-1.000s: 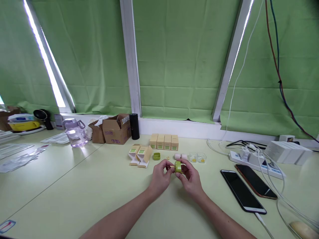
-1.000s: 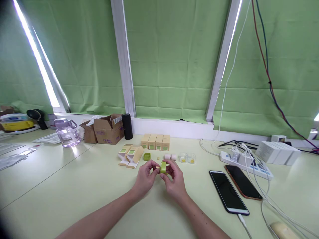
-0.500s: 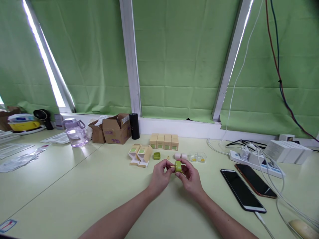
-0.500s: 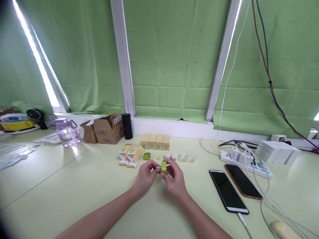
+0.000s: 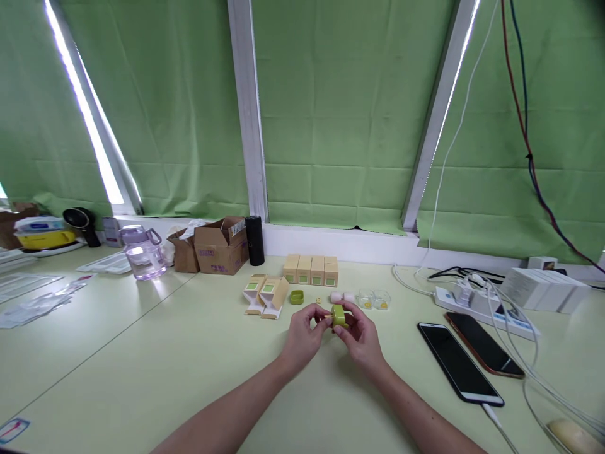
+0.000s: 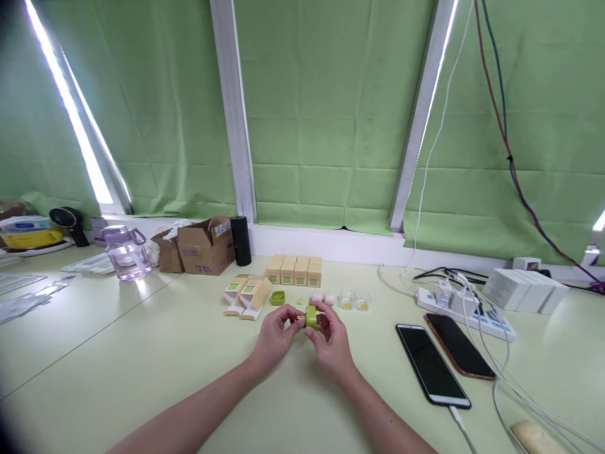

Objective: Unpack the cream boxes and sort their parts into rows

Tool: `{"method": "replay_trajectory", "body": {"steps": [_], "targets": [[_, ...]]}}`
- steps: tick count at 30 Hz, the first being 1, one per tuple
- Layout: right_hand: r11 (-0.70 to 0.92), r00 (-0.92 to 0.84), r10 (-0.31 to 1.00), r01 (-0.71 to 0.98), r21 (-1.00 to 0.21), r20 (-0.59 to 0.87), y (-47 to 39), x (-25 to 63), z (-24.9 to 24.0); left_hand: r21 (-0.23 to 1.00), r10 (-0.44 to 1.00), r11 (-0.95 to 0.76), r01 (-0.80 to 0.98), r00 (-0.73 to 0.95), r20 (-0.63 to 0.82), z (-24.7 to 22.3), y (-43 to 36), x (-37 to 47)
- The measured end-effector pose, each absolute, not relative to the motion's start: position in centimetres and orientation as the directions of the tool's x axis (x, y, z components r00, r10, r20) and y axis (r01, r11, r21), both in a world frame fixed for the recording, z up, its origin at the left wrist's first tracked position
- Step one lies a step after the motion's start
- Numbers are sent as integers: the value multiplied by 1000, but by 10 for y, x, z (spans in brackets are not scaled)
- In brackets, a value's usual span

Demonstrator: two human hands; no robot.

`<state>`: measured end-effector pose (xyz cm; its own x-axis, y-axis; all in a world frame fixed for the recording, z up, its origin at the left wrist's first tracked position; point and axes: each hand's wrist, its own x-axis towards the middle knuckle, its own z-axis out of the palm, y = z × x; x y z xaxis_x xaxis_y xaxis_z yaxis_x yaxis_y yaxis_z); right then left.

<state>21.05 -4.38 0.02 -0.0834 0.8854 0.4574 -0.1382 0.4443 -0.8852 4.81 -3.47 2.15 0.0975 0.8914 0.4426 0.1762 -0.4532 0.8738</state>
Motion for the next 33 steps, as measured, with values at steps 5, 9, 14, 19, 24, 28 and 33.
{"method": "replay_trajectory", "body": {"steps": [5, 9, 14, 19, 24, 28, 33], "targets": [[504, -65, 859, -66, -861, 508, -45, 212, 7, 836, 862, -506, 212, 119, 492, 24, -36, 47], [540, 8, 841, 60, -840, 541, -44, 214, 12, 828, 861, -508, 237, 129, 492, 26, -36, 44], [584, 18, 800, 201, -786, 599, -42, 216, 10, 804, 850, -526, 279, 129, 511, 29, -37, 43], [646, 10, 740, 268, -715, 673, -40, 216, 7, 780, 837, -544, 308, 131, 531, 25, -36, 44], [696, -31, 689, 306, -650, 724, -39, 217, 4, 768, 821, -566, 300, 126, 556, 22, -34, 44], [719, -32, 660, 317, -618, 751, -40, 216, 5, 742, 793, -605, 289, 132, 595, 23, -34, 45], [734, -41, 634, 345, -585, 772, -42, 217, 8, 736, 792, -604, 308, 124, 598, 25, -35, 45]]}}
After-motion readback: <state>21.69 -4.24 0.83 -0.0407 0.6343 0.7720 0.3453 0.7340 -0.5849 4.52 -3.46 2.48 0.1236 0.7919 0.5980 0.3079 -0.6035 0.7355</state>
